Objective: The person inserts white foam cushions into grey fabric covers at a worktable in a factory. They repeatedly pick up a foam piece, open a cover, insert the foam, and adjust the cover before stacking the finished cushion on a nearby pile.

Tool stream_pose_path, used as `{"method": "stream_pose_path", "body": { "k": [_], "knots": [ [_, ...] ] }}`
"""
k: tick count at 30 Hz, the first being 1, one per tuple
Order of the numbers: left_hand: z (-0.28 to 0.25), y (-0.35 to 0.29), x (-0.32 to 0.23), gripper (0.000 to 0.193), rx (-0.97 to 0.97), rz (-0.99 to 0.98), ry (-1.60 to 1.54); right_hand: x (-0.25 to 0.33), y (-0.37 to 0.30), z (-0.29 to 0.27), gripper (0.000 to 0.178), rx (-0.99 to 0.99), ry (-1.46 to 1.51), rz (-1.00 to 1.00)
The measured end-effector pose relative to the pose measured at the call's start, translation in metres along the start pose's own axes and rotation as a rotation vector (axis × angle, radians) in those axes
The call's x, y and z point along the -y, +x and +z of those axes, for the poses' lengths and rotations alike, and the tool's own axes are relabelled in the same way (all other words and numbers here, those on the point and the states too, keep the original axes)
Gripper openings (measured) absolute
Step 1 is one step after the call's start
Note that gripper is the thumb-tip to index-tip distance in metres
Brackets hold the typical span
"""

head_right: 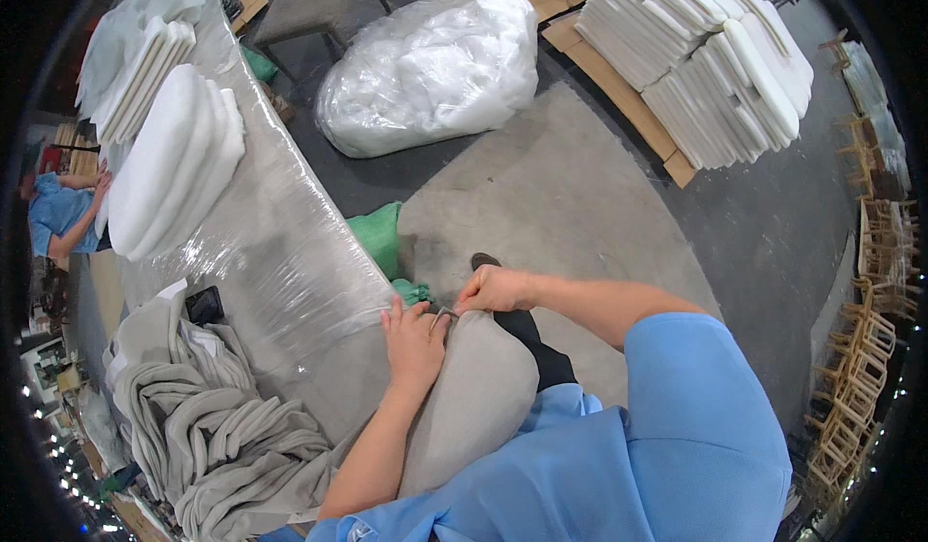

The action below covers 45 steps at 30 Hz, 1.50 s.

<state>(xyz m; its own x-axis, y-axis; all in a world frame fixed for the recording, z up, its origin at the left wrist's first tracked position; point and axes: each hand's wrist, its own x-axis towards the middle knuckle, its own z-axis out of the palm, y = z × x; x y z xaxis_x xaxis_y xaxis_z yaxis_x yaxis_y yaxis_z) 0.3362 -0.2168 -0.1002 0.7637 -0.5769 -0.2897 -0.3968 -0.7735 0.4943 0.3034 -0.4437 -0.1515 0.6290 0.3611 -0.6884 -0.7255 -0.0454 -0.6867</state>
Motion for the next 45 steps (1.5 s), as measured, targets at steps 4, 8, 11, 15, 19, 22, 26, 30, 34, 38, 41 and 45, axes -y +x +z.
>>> {"method": "stream_pose_path", "body": {
  "k": [4, 8, 11, 15, 19, 22, 26, 30, 34, 38, 41, 45],
  "knots": [
    [-0.011, 0.008, -0.001, 0.039, 0.087, 0.028, 0.020, -0.014, 0.000, 0.013, 0.015, -0.188, -0.164, -0.302],
    [0.003, 0.013, 0.001, 0.038, 0.019, 0.050, 0.046, -0.015, 0.006, 0.016, 0.014, -0.317, -0.321, -0.312],
    [0.013, 0.018, 0.002, 0.037, -0.024, 0.060, 0.073, -0.008, 0.007, 0.017, 0.014, -0.360, -0.322, -0.150],
    [0.021, 0.029, 0.007, 0.036, 0.003, 0.056, 0.064, -0.011, 0.020, 0.017, 0.014, -0.346, -0.090, 0.131],
    [0.024, 0.037, 0.012, 0.036, 0.112, 0.022, 0.030, -0.002, 0.022, 0.019, 0.014, -0.287, 0.238, 0.412],
    [0.027, 0.040, 0.017, 0.039, 0.181, -0.004, 0.060, 0.004, 0.028, 0.019, 0.011, -0.245, 0.308, 0.616],
    [0.020, 0.044, 0.011, 0.040, 0.314, -0.017, 0.150, -0.052, 0.044, 0.022, 0.010, -0.034, 0.677, 0.664],
    [0.021, 0.043, 0.016, 0.030, 0.322, 0.024, 0.169, -0.067, 0.046, 0.032, 0.018, 0.051, 1.047, 0.780],
    [0.003, 0.041, 0.008, 0.030, 0.180, 0.095, -0.108, -0.100, 0.046, 0.044, 0.024, 0.180, 1.261, 0.632],
    [-0.010, 0.030, -0.023, 0.032, 0.370, -0.049, -0.521, -0.104, 0.039, 0.052, 0.027, 0.304, 1.234, 0.462],
    [0.011, 0.009, -0.019, 0.031, 0.297, 0.030, -0.613, -0.108, 0.043, 0.064, 0.027, 0.375, 1.292, 0.353],
    [0.012, 0.001, -0.005, 0.031, 0.248, -0.010, -0.694, -0.085, 0.037, 0.068, 0.026, 0.102, 1.107, 0.191]
  ]
}}
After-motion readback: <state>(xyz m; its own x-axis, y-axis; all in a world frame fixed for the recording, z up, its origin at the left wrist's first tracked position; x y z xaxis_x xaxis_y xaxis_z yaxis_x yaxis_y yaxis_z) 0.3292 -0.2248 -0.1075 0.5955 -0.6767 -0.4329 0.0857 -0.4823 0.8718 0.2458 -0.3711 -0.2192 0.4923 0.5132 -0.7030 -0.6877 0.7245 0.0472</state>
